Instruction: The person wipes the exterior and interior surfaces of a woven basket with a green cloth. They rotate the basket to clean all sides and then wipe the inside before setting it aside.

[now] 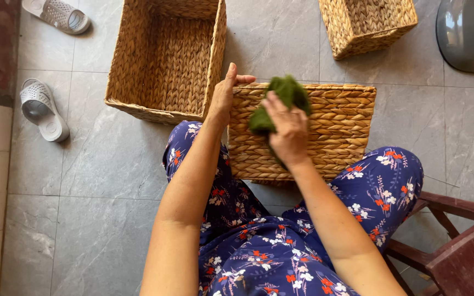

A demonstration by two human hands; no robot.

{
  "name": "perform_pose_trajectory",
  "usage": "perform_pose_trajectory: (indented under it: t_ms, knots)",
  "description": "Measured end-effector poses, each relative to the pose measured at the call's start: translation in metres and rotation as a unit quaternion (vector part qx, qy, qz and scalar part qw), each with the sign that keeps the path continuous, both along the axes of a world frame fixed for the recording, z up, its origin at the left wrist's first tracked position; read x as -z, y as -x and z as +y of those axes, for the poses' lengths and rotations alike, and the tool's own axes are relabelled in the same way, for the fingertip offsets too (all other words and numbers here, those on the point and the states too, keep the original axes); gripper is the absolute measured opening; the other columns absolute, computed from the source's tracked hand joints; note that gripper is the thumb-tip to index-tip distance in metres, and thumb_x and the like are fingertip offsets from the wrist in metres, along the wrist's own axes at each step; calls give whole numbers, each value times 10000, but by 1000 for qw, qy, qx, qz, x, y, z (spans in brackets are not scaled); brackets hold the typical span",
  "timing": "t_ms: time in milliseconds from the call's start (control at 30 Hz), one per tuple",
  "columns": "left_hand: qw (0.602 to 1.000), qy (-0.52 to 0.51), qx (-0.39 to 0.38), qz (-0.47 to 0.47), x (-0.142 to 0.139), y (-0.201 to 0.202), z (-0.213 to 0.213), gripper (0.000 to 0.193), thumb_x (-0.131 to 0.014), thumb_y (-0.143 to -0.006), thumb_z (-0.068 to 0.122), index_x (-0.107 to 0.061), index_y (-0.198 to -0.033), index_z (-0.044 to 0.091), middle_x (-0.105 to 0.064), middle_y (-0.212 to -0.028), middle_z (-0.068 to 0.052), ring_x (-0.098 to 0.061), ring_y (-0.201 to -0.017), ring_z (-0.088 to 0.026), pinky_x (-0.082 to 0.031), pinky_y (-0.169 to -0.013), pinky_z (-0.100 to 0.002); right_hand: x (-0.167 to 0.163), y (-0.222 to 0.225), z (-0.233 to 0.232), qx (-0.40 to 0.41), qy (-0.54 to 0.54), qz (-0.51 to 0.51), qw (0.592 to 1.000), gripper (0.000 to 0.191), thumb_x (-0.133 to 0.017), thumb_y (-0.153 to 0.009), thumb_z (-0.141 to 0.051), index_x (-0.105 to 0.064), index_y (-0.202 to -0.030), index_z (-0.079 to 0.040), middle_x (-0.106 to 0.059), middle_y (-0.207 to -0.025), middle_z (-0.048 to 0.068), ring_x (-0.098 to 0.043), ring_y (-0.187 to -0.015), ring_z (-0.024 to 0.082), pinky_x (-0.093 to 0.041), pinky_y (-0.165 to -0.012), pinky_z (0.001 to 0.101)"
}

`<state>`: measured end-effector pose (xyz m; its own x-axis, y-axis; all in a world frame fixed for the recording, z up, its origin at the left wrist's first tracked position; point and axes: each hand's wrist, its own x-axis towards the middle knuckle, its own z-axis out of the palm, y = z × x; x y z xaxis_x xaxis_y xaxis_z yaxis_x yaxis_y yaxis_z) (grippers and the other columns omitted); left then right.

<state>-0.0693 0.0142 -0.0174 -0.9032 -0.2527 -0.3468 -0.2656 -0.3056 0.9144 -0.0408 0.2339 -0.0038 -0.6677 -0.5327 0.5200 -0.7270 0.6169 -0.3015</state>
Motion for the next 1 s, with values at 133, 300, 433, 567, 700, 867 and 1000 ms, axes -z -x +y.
perform_pose_trajectory:
  t_ms: [133, 300, 433, 567, 700, 867, 1000]
  knots:
    - [998, -41, -28, 36, 5, 0, 6, 637, -588, -923, 589, -768, -1091, 1, -774, -969, -131, -730, -839, -189, -607, -784, -330, -4, 17, 70, 138, 14, -61, 988, 698, -634, -833, 133, -635, -1466, -161, -550, -1591, 12, -631, -1114, 224, -489, -1064, 348]
    - [994, -64, -44, 78, 9, 1, 9, 347, -696, -947, 326, -778, -1062, 10, -766, -978, -89, -706, -847, -140, -588, -782, -295, -10, 38, 130, 243, 68, -12, 968, 674, -709, -879, 54, -584, -1519, -113, -481, -1627, 82, -564, -1355, 372, -427, -1173, 409]
    - [997, -34, -35, 66, 6, 0, 10, 252, -682, -924, 231, -775, -1046, 31, -762, -960, -73, -701, -837, -131, -590, -775, -286, 4, 33, 113, 268, 44, 6, 962, 755, -734, -853, 38, -506, -1561, -99, -391, -1659, 90, -525, -1359, 372, -400, -1186, 423]
    - [997, -4, -32, 74, 5, -1, 10, 237, -674, -924, 200, -774, -1043, 21, -762, -961, -70, -700, -846, -124, -587, -786, -277, 7, 3, 72, 186, 15, -66, 980, 785, -716, -819, 46, -501, -1554, -127, -382, -1675, 44, -557, -1317, 290, -419, -1156, 381]
    - [996, 19, -32, 82, 7, -1, 9, 224, -674, -923, 179, -777, -1034, 14, -754, -952, -67, -687, -843, -117, -576, -776, -268, 0, -30, 15, 48, -20, -37, 998, 720, -732, -835, -3, -548, -1521, -124, -422, -1655, 21, -572, -1293, 244, -396, -1190, 420]
    - [995, -38, -21, 93, 9, -1, 3, 174, -669, -935, 145, -759, -1022, 23, -732, -921, -58, -673, -825, -119, -569, -768, -260, -3, -47, -40, -110, -2, -63, 992, 726, -762, -707, -197, -577, -1405, -122, -510, -1509, 58, -541, -1276, 370, -372, -1124, 490]
    - [996, -8, -19, 90, 10, -1, 2, 178, -688, -929, 144, -768, -1012, 8, -734, -921, -55, -663, -829, -105, -567, -763, -256, 3, -39, -18, -31, -64, 2, 997, 644, -716, -798, -33, -641, -1414, -206, -563, -1522, -49, -569, -1304, 285, -429, -1126, 383]
